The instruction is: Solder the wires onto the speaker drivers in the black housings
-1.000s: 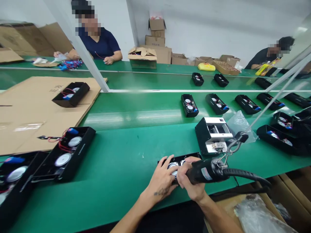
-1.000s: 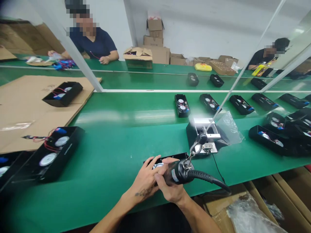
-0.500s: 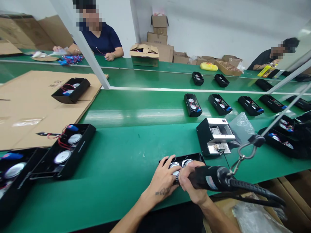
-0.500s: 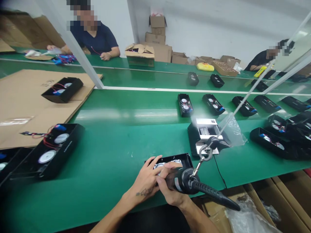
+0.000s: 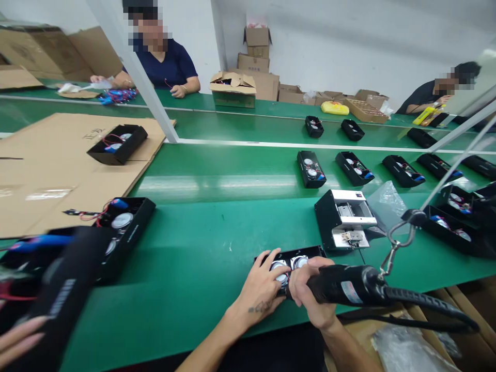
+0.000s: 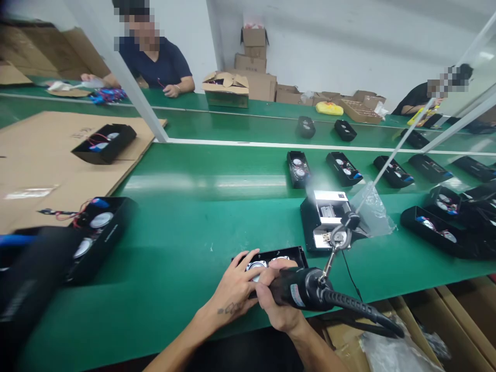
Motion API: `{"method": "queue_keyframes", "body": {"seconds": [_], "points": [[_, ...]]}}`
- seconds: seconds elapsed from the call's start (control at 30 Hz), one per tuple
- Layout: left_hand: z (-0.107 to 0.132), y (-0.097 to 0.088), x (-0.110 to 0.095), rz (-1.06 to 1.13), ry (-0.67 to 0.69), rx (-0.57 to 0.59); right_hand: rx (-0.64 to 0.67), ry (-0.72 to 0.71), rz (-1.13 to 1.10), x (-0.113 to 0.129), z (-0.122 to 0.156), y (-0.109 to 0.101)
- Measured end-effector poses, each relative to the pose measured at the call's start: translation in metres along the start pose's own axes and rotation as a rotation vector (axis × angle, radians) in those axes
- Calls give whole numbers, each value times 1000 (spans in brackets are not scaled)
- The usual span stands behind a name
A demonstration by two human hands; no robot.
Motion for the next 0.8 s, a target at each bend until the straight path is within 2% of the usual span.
{"method": "queue_keyframes", "body": {"seconds": [0.1, 0.2, 0.8], "points": [[1, 1, 1, 11, 8, 10, 9, -74, -44, 12, -4, 9], [1, 3, 2, 17, 5, 18, -11, -80, -53, 16, -7, 14], [2, 2, 2, -7, 7, 8, -29, -80, -64, 14, -9, 9]]}}
Point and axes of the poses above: each hand's wrist, its own z-axis away from the middle knuckle, its own y-axis out of the palm, x = y × z, the point moved 9 cm from there along -z, towards the middle knuckle, and after that the axes turned 11 degrees about -x, right-handed, at the moved point
